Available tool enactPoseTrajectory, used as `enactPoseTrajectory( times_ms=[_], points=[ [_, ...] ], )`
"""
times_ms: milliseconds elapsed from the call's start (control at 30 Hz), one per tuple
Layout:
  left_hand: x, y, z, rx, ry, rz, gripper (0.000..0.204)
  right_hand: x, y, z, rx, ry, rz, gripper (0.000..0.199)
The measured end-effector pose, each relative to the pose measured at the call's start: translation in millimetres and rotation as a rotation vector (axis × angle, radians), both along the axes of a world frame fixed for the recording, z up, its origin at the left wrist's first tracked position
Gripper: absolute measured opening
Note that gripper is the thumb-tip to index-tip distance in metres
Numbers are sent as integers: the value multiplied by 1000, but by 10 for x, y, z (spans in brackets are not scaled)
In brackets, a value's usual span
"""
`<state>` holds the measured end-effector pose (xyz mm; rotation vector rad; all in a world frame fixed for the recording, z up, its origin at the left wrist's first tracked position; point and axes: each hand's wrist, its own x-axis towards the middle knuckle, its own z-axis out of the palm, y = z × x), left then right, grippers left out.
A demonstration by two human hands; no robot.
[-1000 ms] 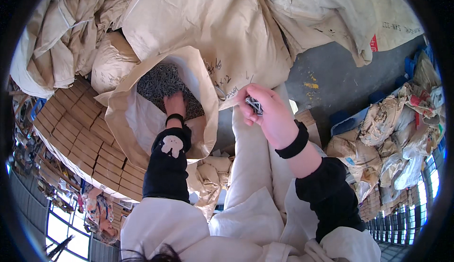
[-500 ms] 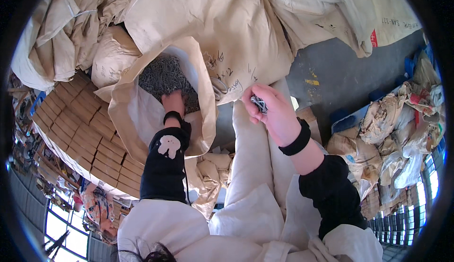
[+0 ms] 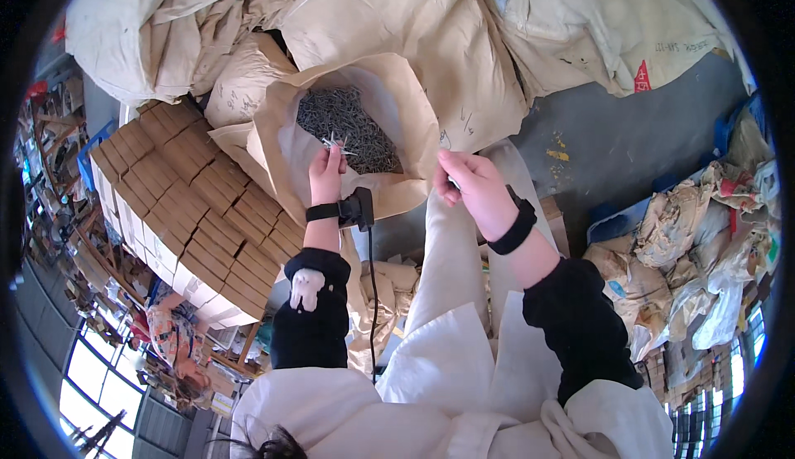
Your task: The person sorts small metal fasteners on a workbench, gathering them into piles and transferring them into metal bowls. They also handle small plastic bags and a digital scale, then walk to a storage area to inspect fasteners from a large sack.
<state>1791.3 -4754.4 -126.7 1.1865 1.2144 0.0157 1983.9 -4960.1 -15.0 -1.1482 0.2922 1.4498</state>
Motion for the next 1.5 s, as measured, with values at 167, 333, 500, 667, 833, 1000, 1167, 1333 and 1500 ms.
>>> enactPoseTrajectory(
  times_ms=[167,333,500,667,833,1000,1167,1333,1500],
  points=[
    [268,-195,770,-150,-291,174,19,-5,325,60,52,-174,170,32],
    [554,-391,1382,-155,-396,170,19,-173,580,177,192,-331,306,30],
    [621,-449,1495,-138,-447,241,17,-187,668,395,278,-423,332,23],
    [634,-496,1452,-127,-403,370,15,-116,707,404,253,-586,417,26],
    [518,-401,1135,-270,-533,676,13,-70,582,232,247,-508,488,31],
    [438,-405,1025,-250,-589,581,12,23,454,312,355,-11,436,29],
    [478,-450,1295,-266,-604,513,9,249,424,483,479,133,584,31],
    [552,-500,1611,-229,-623,397,9,343,364,414,582,68,578,27],
    [592,-581,1803,-115,-487,288,12,310,351,331,697,229,372,27]
  ],
)
